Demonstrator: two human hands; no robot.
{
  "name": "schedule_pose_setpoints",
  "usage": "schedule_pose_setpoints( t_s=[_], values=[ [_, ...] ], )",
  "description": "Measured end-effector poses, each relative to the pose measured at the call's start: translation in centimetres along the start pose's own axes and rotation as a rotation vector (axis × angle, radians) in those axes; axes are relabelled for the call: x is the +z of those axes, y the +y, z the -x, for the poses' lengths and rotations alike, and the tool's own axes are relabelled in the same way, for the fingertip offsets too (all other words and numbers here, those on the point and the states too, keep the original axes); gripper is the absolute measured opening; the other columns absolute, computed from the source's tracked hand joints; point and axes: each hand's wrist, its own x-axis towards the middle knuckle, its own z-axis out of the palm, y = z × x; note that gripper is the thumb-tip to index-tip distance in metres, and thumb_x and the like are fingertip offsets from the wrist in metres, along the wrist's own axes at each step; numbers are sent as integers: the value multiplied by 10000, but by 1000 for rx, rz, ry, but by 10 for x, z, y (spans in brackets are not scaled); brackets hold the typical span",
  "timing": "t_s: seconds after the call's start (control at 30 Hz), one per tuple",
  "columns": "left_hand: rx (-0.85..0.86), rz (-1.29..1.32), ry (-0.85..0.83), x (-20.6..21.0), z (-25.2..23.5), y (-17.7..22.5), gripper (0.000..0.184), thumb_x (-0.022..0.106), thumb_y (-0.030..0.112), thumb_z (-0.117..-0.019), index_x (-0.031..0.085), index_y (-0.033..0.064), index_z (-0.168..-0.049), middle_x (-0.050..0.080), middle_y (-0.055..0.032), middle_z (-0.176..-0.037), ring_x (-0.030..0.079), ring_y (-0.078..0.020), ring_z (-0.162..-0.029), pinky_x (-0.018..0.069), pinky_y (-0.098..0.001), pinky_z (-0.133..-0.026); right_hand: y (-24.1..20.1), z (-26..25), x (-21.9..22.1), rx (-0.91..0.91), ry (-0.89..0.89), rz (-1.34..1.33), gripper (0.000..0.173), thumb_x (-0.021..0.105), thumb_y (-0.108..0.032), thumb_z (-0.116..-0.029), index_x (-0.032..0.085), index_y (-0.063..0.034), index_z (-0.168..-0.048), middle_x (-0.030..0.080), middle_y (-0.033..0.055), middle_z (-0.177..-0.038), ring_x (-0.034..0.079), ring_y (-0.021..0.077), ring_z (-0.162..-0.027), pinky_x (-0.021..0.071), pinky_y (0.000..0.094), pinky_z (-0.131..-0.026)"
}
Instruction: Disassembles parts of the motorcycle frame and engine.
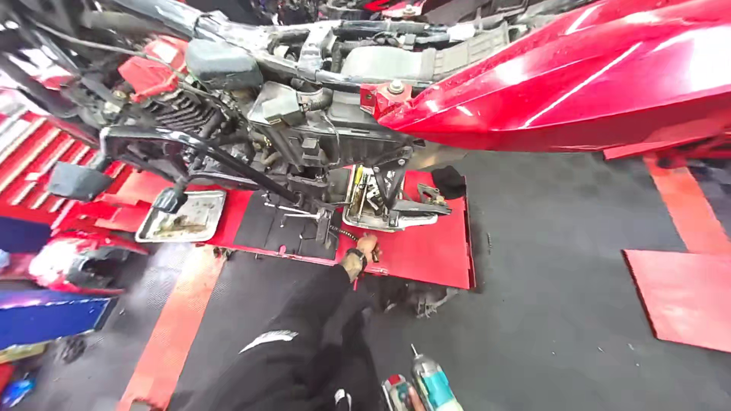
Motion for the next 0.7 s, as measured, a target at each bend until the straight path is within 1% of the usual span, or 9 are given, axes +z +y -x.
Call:
schedule_pose_setpoints(
  t_s=[0.03,0.1,0.17,0.23,0.33,0.43,0.53,0.6,0.7],
  values=[
    [-39,109,-78,-10,26,-5,196,498,153,-1023,538,33,-1173,596,-102,-907,595,-186,-693,557,-343,-621,-14,-12,12,-23,-23,-22,470,816,-86,-825,615,78,-1216,769,73,-978,752,130,-872,645,347,-863],
    [-59,248,-205,-33,90,-10,139,470,86,-1016,532,15,-1118,606,-103,-869,621,-202,-701,585,-374,-667,-44,-28,31,-89,-66,-7,529,834,-118,-807,619,81,-1248,770,76,-1043,749,113,-924,632,323,-901],
    [-11,303,-260,-53,153,-7,191,450,75,-1037,547,-29,-1164,656,-127,-927,676,-225,-781,612,-408,-761,-67,-35,50,-216,-123,46,565,844,-173,-819,616,88,-1266,761,85,-1110,735,98,-1004,609,304,-961],
    [102,316,-275,-72,199,7,253,428,99,-1086,525,-54,-1262,689,-147,-1053,715,-238,-899,618,-409,-851,-87,-48,71,-394,-197,79,591,845,-200,-822,610,113,-1266,753,89,-1152,713,70,-1074,574,279,-1020],
    [285,352,-258,-96,253,36,282,427,106,-1104,423,-39,-1346,692,-195,-1166,742,-278,-983,625,-412,-893,-118,-62,107,-558,-304,-3,661,865,-198,-804,576,136,-1296,729,107,-1221,687,89,-1147,548,298,-1072],
    [419,417,-244,-120,283,52,283,457,81,-1092,405,-30,-1347,694,-218,-1146,747,-308,-963,632,-430,-877,-147,-56,141,-611,-371,-73,668,867,-161,-797,570,124,-1323,715,107,-1256,679,120,-1173,548,322,-1081],
    [556,409,-240,-143,292,66,332,524,45,-1060,387,-23,-1354,705,-229,-1095,753,-326,-932,642,-443,-856,-159,-49,173,-697,-338,-68,645,854,-155,-810,570,128,-1316,717,117,-1246,687,136,-1162,564,336,-1064],
    [608,370,-239,-159,294,80,350,585,32,-1031,424,-57,-1329,719,-229,-1044,758,-314,-885,652,-428,-818,-177,-38,199,-712,-332,-70,628,829,-167,-833,563,159,-1299,718,132,-1223,688,114,-1144,559,307,-1061],
    [608,290,-302,-187,287,109,325,634,72,-1015,534,-101,-1272,741,-208,-992,762,-283,-825,664,-397,-765,-254,-6,251,-629,-282,-39,552,786,-236,-829,644,172,-1172,764,111,-1080,709,20,-1017,559,207,-981]
  ],
)
